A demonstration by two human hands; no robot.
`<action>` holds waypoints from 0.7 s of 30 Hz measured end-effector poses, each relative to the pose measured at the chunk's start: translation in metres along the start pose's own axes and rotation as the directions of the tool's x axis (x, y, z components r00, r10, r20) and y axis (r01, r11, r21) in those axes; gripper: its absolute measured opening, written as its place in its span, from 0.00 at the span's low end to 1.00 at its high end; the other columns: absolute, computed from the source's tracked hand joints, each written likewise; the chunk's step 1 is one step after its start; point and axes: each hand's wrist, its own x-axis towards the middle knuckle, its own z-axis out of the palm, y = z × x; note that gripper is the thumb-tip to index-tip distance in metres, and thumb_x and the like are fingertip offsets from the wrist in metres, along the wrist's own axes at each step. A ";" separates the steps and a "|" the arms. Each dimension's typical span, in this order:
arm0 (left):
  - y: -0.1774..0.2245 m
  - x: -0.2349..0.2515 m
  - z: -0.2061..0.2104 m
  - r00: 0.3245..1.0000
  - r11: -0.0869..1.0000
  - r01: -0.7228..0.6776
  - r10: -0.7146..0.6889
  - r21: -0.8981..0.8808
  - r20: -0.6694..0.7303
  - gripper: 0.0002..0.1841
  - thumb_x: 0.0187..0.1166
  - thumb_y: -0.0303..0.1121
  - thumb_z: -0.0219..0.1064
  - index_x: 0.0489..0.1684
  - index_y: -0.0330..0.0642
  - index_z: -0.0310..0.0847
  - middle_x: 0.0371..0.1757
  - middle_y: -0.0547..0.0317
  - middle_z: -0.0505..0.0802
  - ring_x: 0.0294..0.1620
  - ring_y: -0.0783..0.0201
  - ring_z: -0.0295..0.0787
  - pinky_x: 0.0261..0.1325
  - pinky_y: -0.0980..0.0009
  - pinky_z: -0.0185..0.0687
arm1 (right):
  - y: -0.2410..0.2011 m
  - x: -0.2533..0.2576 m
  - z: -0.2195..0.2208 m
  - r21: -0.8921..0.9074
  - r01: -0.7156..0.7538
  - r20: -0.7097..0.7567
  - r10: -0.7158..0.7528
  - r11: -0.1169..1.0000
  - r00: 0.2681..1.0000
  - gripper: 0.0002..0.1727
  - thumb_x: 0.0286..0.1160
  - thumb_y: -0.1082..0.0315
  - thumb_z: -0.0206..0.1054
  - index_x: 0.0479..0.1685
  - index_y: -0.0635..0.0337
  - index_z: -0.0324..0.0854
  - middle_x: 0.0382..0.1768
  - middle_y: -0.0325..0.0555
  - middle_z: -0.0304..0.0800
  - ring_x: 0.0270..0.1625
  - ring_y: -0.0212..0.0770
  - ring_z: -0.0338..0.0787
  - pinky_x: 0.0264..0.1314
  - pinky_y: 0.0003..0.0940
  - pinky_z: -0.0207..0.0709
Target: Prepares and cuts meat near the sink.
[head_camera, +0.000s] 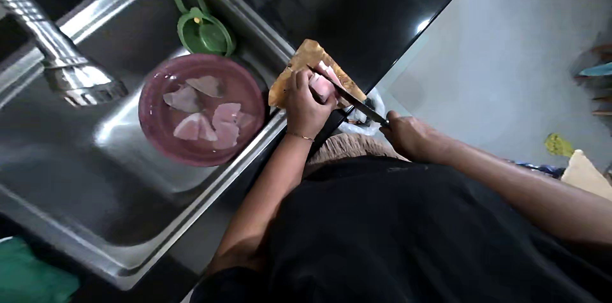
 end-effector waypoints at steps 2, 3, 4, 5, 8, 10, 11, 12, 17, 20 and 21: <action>-0.001 0.001 -0.001 1.000 1.000 0.008 -0.008 0.000 0.017 0.37 0.58 0.40 0.85 0.66 0.30 0.76 0.69 0.35 0.85 0.70 0.41 0.83 0.72 0.47 0.79 | -0.002 0.007 0.004 0.019 -0.005 -0.029 0.005 1.000 1.000 0.20 0.95 0.56 0.50 0.64 0.66 0.70 0.44 0.62 0.88 0.52 0.63 0.92 0.54 0.60 0.83; -0.001 0.002 0.000 1.000 1.000 0.005 -0.005 -0.004 0.019 0.37 0.58 0.40 0.85 0.67 0.30 0.76 0.69 0.35 0.85 0.70 0.41 0.83 0.72 0.47 0.79 | -0.004 0.013 0.006 0.037 0.004 -0.060 -0.001 0.999 0.998 0.20 0.95 0.55 0.51 0.64 0.65 0.71 0.43 0.62 0.88 0.51 0.63 0.92 0.52 0.61 0.84; -0.003 0.002 0.000 1.000 1.000 0.001 -0.001 -0.004 0.016 0.37 0.57 0.39 0.85 0.67 0.29 0.76 0.69 0.34 0.84 0.70 0.41 0.83 0.72 0.47 0.79 | -0.010 0.021 0.006 0.056 0.018 -0.090 -0.013 0.998 0.996 0.20 0.94 0.55 0.51 0.64 0.65 0.70 0.43 0.62 0.88 0.51 0.64 0.92 0.51 0.62 0.84; -0.003 0.002 0.001 1.000 1.000 -0.004 0.004 -0.003 0.011 0.38 0.57 0.39 0.85 0.67 0.29 0.76 0.69 0.34 0.84 0.70 0.41 0.83 0.72 0.47 0.79 | -0.017 0.029 0.005 0.074 0.033 -0.113 -0.024 0.997 0.993 0.21 0.94 0.55 0.51 0.66 0.65 0.70 0.44 0.63 0.89 0.51 0.65 0.93 0.52 0.63 0.84; -0.004 0.002 0.000 1.000 1.000 0.004 -0.004 -0.006 0.010 0.38 0.56 0.38 0.85 0.67 0.29 0.75 0.69 0.34 0.84 0.73 0.41 0.81 0.74 0.48 0.76 | -0.045 0.046 -0.008 0.059 0.086 -0.145 -0.076 0.995 0.986 0.18 0.94 0.59 0.50 0.66 0.65 0.68 0.48 0.63 0.88 0.55 0.64 0.92 0.54 0.61 0.84; -0.003 0.003 -0.003 1.000 1.000 0.008 -0.008 0.005 0.025 0.37 0.57 0.39 0.84 0.67 0.30 0.75 0.69 0.35 0.84 0.73 0.42 0.81 0.76 0.49 0.75 | -0.054 0.047 -0.016 0.029 0.111 -0.152 -0.105 0.993 0.983 0.17 0.93 0.63 0.52 0.67 0.67 0.68 0.50 0.64 0.88 0.57 0.64 0.92 0.56 0.61 0.84; -0.003 0.003 -0.003 1.000 1.000 0.004 -0.004 0.008 0.026 0.37 0.58 0.39 0.84 0.67 0.30 0.75 0.69 0.35 0.84 0.73 0.43 0.81 0.76 0.50 0.75 | -0.054 0.045 -0.017 0.017 0.119 -0.159 -0.115 0.993 0.981 0.16 0.93 0.62 0.52 0.65 0.66 0.69 0.49 0.63 0.88 0.56 0.64 0.92 0.55 0.61 0.85; -0.002 0.003 -0.002 1.000 1.000 0.002 -0.002 0.006 0.023 0.37 0.57 0.39 0.84 0.66 0.30 0.75 0.68 0.35 0.85 0.72 0.43 0.82 0.76 0.49 0.76 | -0.050 0.041 -0.014 0.024 0.123 -0.169 -0.118 0.992 0.979 0.17 0.93 0.60 0.52 0.64 0.66 0.70 0.47 0.63 0.88 0.55 0.64 0.92 0.54 0.61 0.84; -0.003 0.002 -0.001 1.000 1.000 0.003 -0.003 -0.007 0.008 0.37 0.57 0.40 0.85 0.66 0.30 0.77 0.67 0.35 0.86 0.71 0.42 0.83 0.74 0.47 0.77 | -0.004 0.016 0.010 0.048 0.042 -0.100 -0.037 0.998 0.994 0.20 0.94 0.56 0.51 0.68 0.64 0.70 0.46 0.63 0.88 0.52 0.65 0.92 0.54 0.64 0.83; -0.003 0.001 0.000 1.000 1.000 0.008 -0.008 -0.025 0.005 0.37 0.55 0.40 0.86 0.65 0.30 0.77 0.66 0.35 0.86 0.69 0.42 0.84 0.72 0.47 0.78 | 0.000 0.010 0.012 0.013 -0.033 -0.038 0.033 0.999 0.999 0.21 0.96 0.56 0.49 0.69 0.65 0.69 0.49 0.65 0.88 0.57 0.66 0.91 0.58 0.62 0.81; -0.003 0.001 -0.001 1.000 1.000 0.011 -0.010 -0.022 0.013 0.37 0.56 0.40 0.86 0.65 0.30 0.77 0.67 0.35 0.86 0.69 0.42 0.83 0.73 0.47 0.78 | -0.003 0.014 0.012 0.016 -0.039 -0.039 0.039 0.999 0.998 0.21 0.95 0.55 0.49 0.69 0.65 0.69 0.48 0.65 0.88 0.57 0.65 0.91 0.58 0.62 0.82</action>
